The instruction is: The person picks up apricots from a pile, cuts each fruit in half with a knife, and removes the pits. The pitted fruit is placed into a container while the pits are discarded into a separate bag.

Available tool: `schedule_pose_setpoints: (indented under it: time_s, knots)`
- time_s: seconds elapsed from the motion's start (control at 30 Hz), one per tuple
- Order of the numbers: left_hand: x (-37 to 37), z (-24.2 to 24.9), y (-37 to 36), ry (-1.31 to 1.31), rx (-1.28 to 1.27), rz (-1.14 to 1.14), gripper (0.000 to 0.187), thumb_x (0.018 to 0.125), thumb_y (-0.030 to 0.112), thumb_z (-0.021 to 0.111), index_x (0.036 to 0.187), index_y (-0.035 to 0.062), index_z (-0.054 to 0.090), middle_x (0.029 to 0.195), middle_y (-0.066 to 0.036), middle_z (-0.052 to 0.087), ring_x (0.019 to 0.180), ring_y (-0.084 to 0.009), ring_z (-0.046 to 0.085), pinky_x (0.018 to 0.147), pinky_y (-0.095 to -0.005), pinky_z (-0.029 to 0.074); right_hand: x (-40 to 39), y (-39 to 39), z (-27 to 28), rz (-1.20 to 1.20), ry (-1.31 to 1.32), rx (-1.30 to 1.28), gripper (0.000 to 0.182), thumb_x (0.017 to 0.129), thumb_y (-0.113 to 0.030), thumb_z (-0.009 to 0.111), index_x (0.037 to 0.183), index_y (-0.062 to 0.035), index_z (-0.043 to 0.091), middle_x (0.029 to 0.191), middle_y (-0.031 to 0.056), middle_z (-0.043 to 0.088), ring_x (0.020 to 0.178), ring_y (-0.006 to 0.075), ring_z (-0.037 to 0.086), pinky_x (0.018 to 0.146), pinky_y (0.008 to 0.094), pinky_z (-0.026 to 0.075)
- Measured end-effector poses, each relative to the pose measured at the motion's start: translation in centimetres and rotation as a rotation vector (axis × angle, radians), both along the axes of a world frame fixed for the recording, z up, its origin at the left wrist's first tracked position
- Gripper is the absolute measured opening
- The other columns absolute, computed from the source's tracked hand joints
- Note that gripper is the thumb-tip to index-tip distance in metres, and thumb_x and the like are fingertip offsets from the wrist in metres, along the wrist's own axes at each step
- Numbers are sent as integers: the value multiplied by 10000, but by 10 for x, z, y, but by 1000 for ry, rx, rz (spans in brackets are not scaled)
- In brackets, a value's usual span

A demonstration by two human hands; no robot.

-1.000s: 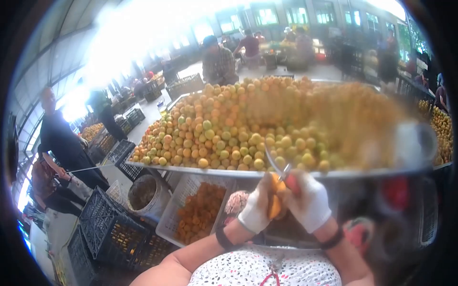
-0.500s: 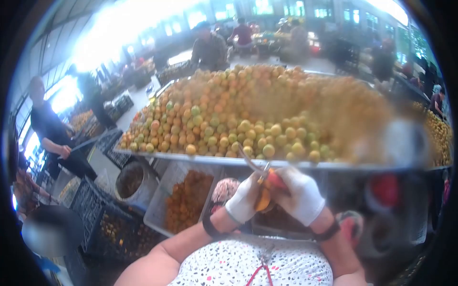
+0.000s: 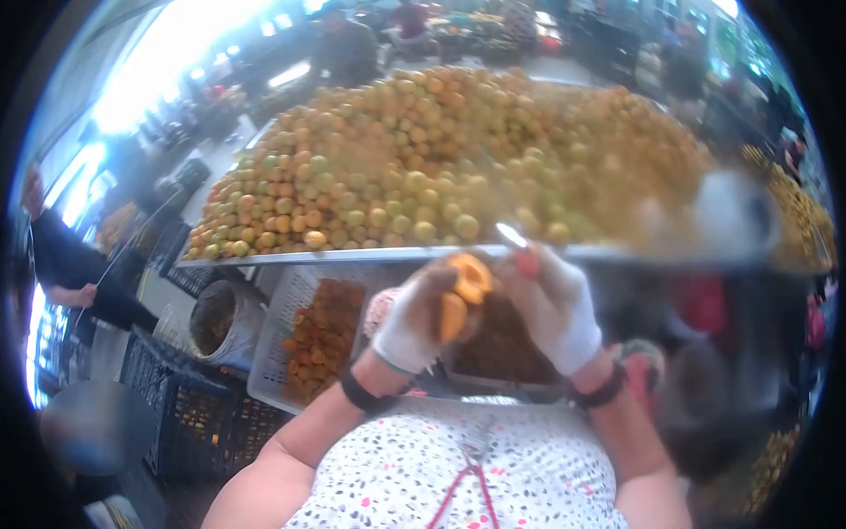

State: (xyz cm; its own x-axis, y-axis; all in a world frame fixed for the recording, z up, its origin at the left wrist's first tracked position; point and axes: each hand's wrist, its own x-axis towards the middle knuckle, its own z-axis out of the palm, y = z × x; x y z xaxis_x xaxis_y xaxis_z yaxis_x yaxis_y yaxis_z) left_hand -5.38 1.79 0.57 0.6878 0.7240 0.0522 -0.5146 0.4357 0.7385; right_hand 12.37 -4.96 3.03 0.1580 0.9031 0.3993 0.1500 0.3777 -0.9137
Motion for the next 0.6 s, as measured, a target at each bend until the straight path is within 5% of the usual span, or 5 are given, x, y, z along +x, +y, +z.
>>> schedule_pose_setpoints:
  time_s: [0.13,0.2,0.3,0.53,0.6]
  knots:
    - [-12,0,7,-124,-132,-42,389,962,148,507,1318,-9,492,1157,-161,616,939,-207,644,776,-308,570,14,5,8,-315,-694,239,160,862,-169,693,969,-50,685,791,188,643,706,349,638,643,402,499]
    - [-13,8,9,-153,-61,-105,404,966,156,499,1338,-2,485,1174,-169,609,942,-207,638,781,-294,561,13,4,6,-294,-574,9,142,937,-137,605,989,-13,654,736,70,625,633,131,598,563,299,472]
    - [-7,6,6,-122,-63,19,384,983,186,497,1324,9,494,1157,-140,615,917,-184,632,758,-284,550,4,-5,15,-68,2,-236,155,934,-139,610,1032,-21,633,759,69,625,684,74,600,591,257,471]
    - [10,0,1,85,72,322,361,998,281,555,1242,15,554,1078,-93,638,963,-191,628,868,-332,525,-33,3,-24,-218,-409,-60,349,860,-240,770,1073,-30,589,834,224,653,775,330,687,690,391,535]
    - [17,-1,-2,80,-27,357,346,1008,275,538,1241,19,543,1084,-92,632,1020,-204,618,916,-335,506,-32,7,-23,-188,-337,-99,327,868,-215,763,1066,-22,589,842,197,667,775,289,691,690,369,537]
